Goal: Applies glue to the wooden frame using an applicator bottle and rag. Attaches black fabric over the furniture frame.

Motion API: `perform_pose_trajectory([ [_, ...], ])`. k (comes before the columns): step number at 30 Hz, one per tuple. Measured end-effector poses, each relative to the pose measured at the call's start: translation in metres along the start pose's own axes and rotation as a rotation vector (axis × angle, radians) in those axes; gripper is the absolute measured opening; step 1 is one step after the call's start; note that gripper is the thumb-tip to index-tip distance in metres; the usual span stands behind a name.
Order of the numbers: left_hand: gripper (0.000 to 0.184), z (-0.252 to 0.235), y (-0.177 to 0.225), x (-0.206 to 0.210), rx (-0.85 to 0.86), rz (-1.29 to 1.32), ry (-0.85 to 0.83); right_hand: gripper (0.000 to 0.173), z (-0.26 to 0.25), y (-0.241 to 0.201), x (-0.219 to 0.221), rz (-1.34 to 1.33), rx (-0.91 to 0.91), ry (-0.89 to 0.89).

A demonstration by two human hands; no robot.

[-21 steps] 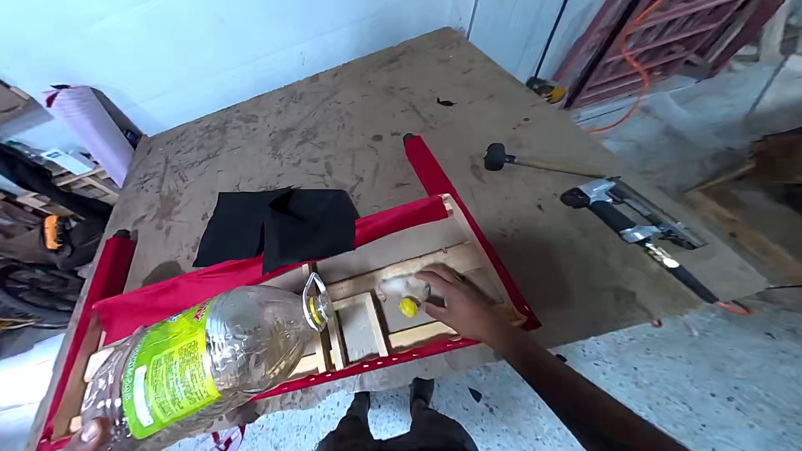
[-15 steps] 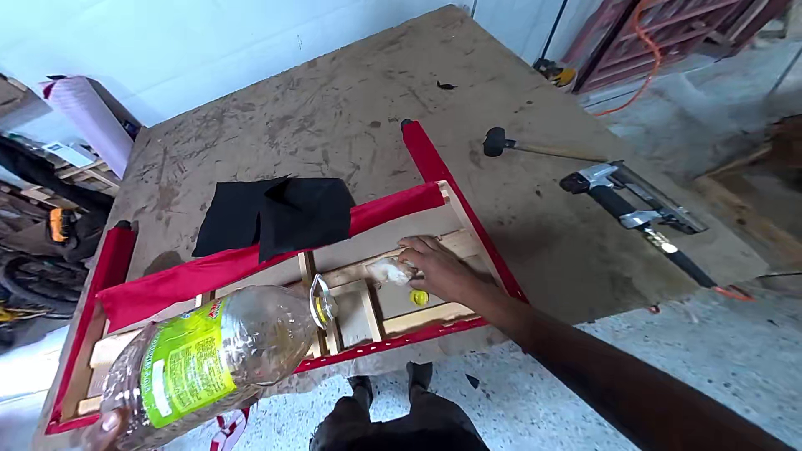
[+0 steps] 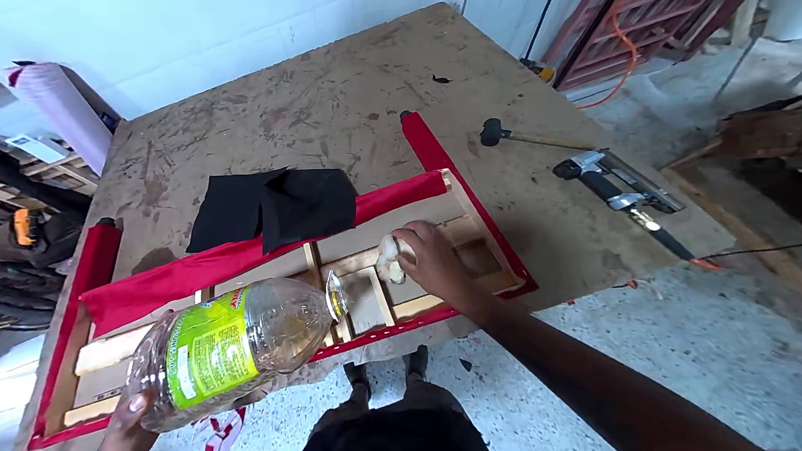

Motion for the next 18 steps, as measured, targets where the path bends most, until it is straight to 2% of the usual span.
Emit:
perform_pose_trajectory([
  [2,0.049,-0.001,-0.004,-0.005,-0.016,-0.006,0.046,0.036,-0.002,-0.016,0.004,0.033,-0.168,-0.028],
  [5,0.059,-0.005,-0.018,-0.021,-0.018,-0.01,0.027,0.04,-0.019,-0.034,0.028,0.099,-0.48,-0.289],
  [7,0.059,-0.007,-0.025,-0.025,-0.031,0.009,0.031,0.037,-0.038,-0.026,0.047,0.226,-0.5,-0.54],
  [9,0.057,-0.007,-0.026,-0.028,-0.041,-0.014,0.037,0.038,-0.054,-0.019,0.055,0.339,-0.512,-0.681],
  [11,0.058,-0.004,-0.024,-0.03,-0.037,-0.028,0.047,0.045,-0.056,-0.008,0.057,0.411,-0.494,-0.765],
  [13,0.057,-0.001,-0.022,-0.031,-0.032,-0.027,0.048,0.047,-0.047,0.001,0.054,0.368,-0.501,-0.755],
  [18,0.059,0.004,-0.005,-0.032,-0.024,-0.148,0.075,0.031,-0.025,0.024,0.046,0.149,-0.639,-0.543],
])
Point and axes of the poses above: each hand's wrist, its own z-axis away from the middle knuckle, its own x-axis out of the palm, y = z × x, the point moved 9 cm from there along -z, towards the middle knuckle, and after that the axes turned 5 degrees about z, right-handed, at the moved point
